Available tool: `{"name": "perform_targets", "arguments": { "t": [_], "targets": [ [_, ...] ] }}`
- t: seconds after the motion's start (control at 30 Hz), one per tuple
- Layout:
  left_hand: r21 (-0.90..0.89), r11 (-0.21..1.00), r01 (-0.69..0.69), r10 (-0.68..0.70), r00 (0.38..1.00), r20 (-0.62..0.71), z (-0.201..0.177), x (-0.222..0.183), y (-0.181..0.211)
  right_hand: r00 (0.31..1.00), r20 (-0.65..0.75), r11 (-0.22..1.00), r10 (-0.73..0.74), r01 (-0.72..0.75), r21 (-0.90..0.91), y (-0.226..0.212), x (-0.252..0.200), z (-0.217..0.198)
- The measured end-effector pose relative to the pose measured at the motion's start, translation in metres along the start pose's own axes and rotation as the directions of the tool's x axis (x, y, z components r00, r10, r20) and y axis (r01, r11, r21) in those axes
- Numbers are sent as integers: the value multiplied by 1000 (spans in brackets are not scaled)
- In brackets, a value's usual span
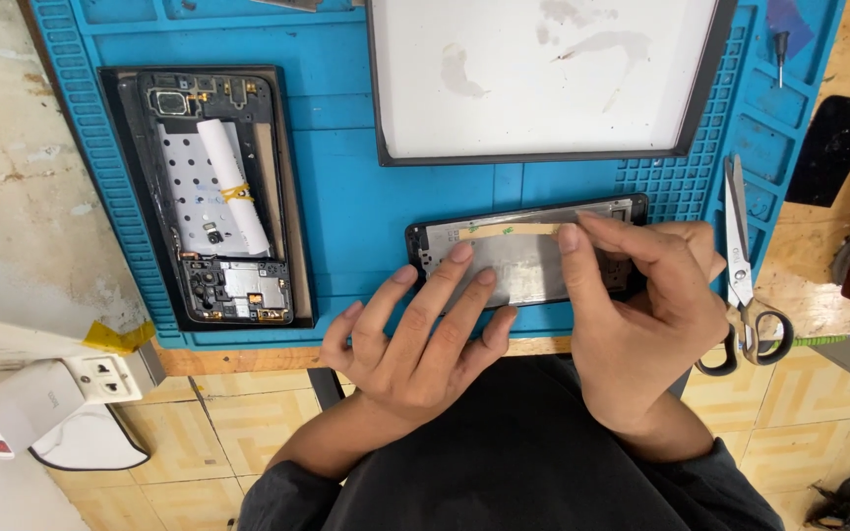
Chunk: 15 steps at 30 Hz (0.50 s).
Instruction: Applying double-sided adhesive tape to a mobile phone screen frame during a repair process.
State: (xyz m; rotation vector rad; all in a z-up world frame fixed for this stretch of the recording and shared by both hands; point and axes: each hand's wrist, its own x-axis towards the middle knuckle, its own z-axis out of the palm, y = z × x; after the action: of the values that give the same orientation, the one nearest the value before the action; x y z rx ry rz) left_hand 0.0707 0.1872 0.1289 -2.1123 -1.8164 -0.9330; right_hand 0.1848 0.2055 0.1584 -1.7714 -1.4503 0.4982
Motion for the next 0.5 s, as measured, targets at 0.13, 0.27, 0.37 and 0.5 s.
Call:
{"name": "perform_targets", "arguments": {
  "t": [0.13, 0.27, 0.37, 0.5],
  "targets": [
    [15, 1000, -6, 6, 1000, -2, 0, 1, 1, 1000, 3, 999, -9, 9, -39, 0, 0, -1],
    [9, 1000, -5, 4, 1000, 9, 0, 1, 1, 999, -4, 996, -33, 33, -81, 2, -1, 0],
    [3, 1000, -5, 5, 1000, 8, 1, 1, 1, 999, -13, 995, -39, 38, -87, 3, -2, 1],
    [4, 1000, -6, 6, 1000, 11, 2, 0, 2, 999, -19, 993, -42, 39, -114, 4, -2, 1]
  ]
}}
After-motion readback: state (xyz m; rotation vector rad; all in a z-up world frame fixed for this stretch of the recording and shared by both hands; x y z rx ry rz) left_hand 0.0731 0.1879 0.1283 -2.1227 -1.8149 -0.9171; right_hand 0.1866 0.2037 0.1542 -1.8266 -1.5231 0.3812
